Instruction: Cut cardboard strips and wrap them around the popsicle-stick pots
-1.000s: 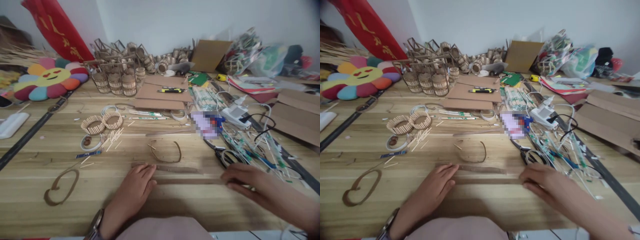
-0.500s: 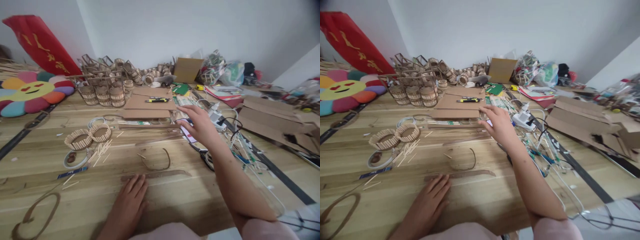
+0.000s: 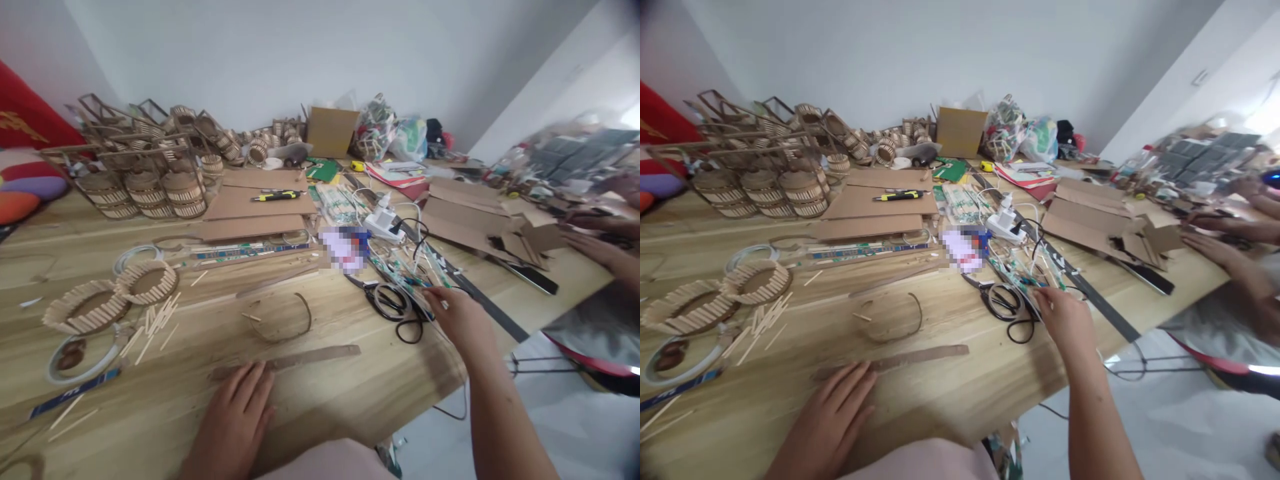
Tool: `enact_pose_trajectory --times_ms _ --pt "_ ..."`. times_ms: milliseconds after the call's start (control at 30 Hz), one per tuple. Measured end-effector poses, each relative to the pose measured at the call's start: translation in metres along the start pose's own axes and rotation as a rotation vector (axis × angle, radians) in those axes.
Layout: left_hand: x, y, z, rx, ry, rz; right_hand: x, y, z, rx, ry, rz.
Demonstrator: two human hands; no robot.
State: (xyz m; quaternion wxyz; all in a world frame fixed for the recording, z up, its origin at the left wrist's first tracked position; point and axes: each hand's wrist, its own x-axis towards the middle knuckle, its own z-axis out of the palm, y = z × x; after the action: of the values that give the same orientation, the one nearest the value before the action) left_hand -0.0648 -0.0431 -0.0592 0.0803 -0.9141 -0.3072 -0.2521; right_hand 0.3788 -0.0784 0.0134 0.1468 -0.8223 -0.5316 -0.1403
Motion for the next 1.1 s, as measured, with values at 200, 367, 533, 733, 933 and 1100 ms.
enact_pose_trajectory --times_ms 200,367,533,733,933,1100 --pt "0.013 -0.003 -0.009 0.001 0.102 0.049 -0.011 0.006 0.009 -0.022 -0.081 -0.01" --pt "0.014 -0.001 -0.01 -0.001 0.107 0.05 -0.012 -0.017 0.016 0.068 -0.214 -0.205" --pt "0.008 0.002 -0.008 -0.006 0.068 0.013 -0.022 -0.032 0.022 0.1 -0.285 -0.279" --pt "0.004 0.006 -0.006 -0.02 0.023 -0.032 -0.021 -0.018 0.022 0.139 -0.324 -0.343" --pt "0.006 0.013 -0.015 -0.053 -0.106 -0.103 -0.018 -0.016 -0.002 0.12 -0.152 -0.337" --pt "0.021 0.017 -0.03 -0.147 -0.151 -0.16 -0.018 -0.065 -0.028 0.39 0.006 -0.44"
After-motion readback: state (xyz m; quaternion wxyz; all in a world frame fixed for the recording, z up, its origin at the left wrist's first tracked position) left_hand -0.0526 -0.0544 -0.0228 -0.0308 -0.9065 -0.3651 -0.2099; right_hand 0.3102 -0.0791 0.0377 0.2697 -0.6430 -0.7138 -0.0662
